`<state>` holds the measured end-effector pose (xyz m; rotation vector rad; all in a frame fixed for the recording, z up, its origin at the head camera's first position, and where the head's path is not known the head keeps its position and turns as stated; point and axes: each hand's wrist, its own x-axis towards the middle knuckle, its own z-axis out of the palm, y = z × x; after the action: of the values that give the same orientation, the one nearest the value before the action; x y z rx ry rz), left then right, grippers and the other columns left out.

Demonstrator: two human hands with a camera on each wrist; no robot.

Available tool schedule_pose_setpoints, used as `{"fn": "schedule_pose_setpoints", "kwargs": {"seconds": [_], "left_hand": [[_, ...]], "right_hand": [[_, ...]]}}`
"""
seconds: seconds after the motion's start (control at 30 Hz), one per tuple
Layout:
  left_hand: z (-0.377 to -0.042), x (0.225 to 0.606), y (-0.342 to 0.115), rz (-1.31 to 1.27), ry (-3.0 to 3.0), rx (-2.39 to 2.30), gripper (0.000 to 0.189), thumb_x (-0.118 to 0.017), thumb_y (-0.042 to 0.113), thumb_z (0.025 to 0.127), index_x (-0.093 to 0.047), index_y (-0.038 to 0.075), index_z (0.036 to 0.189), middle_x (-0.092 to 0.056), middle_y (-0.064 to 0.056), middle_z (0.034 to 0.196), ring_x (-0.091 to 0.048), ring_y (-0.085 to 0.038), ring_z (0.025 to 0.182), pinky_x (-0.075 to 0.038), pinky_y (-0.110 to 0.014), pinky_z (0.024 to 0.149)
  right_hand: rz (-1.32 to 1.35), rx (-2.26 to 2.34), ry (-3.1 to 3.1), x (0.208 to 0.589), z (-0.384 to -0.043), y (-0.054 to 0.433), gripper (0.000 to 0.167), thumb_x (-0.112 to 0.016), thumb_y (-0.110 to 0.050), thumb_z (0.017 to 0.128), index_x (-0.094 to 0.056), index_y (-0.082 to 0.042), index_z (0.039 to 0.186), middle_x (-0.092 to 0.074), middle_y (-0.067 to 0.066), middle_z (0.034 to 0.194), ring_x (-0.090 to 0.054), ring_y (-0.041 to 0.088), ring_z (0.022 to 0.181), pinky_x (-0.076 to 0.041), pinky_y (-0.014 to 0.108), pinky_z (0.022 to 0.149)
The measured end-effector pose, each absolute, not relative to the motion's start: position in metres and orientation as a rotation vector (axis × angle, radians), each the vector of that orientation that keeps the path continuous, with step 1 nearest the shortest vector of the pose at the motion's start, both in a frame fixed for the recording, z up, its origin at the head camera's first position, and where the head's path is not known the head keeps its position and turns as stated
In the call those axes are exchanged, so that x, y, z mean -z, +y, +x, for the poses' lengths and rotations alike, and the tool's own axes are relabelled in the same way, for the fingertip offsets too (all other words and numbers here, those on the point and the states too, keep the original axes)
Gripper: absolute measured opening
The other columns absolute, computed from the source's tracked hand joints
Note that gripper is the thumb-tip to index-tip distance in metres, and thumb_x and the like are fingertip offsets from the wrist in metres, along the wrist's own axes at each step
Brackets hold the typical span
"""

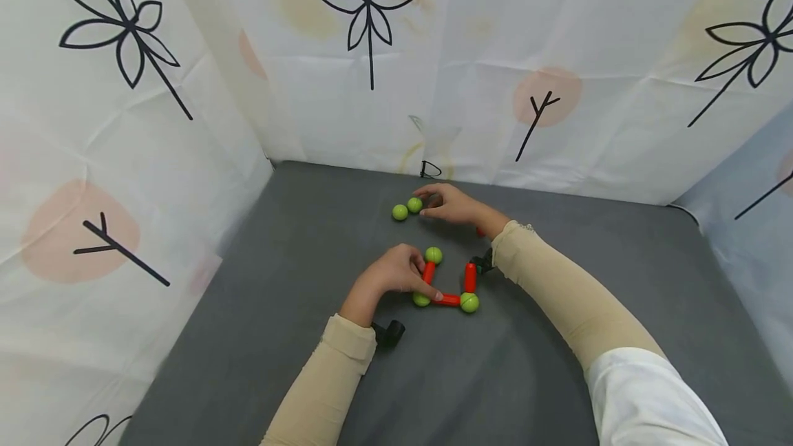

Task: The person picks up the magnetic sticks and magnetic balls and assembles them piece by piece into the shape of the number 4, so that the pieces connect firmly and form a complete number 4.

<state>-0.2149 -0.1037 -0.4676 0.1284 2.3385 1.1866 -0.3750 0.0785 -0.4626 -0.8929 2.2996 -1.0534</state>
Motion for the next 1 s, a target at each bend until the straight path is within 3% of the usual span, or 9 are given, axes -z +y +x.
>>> {"fn": "schedule_pose_setpoints", "kwargs": {"seconds": [0.13,0.43,0.9,1.0], "left_hand": [[-0.216,0.465,-0.104,0.129,2.332,-1.177,0.049,-0.099,0.036,0.074,-0.068,0.011,0.102,-0.069,-0.002,0.079,-0.058,-0.016,0.067,-0.047,-0.030,0.060],[-0.216,0.465,-0.104,0.147,2.335,-1.177,0.050,-0.099,0.037,0.073,-0.068,0.011,0.102,-0.070,-0.002,0.080,-0.059,-0.016,0.069,-0.048,-0.030,0.062],[-0.216,0.464,-0.104,0.123,2.342,-1.170,0.049,-0.100,0.035,0.073,-0.068,0.010,0.100,-0.068,-0.003,0.080,-0.058,-0.016,0.068,-0.047,-0.030,0.061],[-0.216,0.465,-0.104,0.127,2.343,-1.172,0.048,-0.100,0.035,0.073,-0.068,0.010,0.099,-0.067,-0.002,0.078,-0.057,-0.016,0.066,-0.046,-0.029,0.060]], "right_hand": [[-0.891,1.047,2.290,0.458,-0.374,0.078,0.048,-0.067,-0.008,0.105,-0.055,0.000,0.151,-0.055,0.025,0.149,-0.062,0.044,0.132,-0.058,0.051,0.099],[-0.881,1.043,2.318,0.460,-0.373,0.080,0.031,-0.075,-0.011,0.101,-0.067,-0.003,0.130,-0.065,0.018,0.134,-0.067,0.038,0.126,-0.060,0.046,0.097],[-0.805,1.100,2.308,0.440,-0.357,0.111,0.034,-0.076,-0.016,0.101,-0.067,-0.005,0.131,-0.065,0.017,0.134,-0.067,0.037,0.126,-0.058,0.048,0.100],[-0.776,1.131,2.301,0.433,-0.345,0.129,0.037,-0.075,-0.016,0.101,-0.066,-0.004,0.135,-0.064,0.017,0.134,-0.068,0.036,0.125,-0.058,0.049,0.093]]}}
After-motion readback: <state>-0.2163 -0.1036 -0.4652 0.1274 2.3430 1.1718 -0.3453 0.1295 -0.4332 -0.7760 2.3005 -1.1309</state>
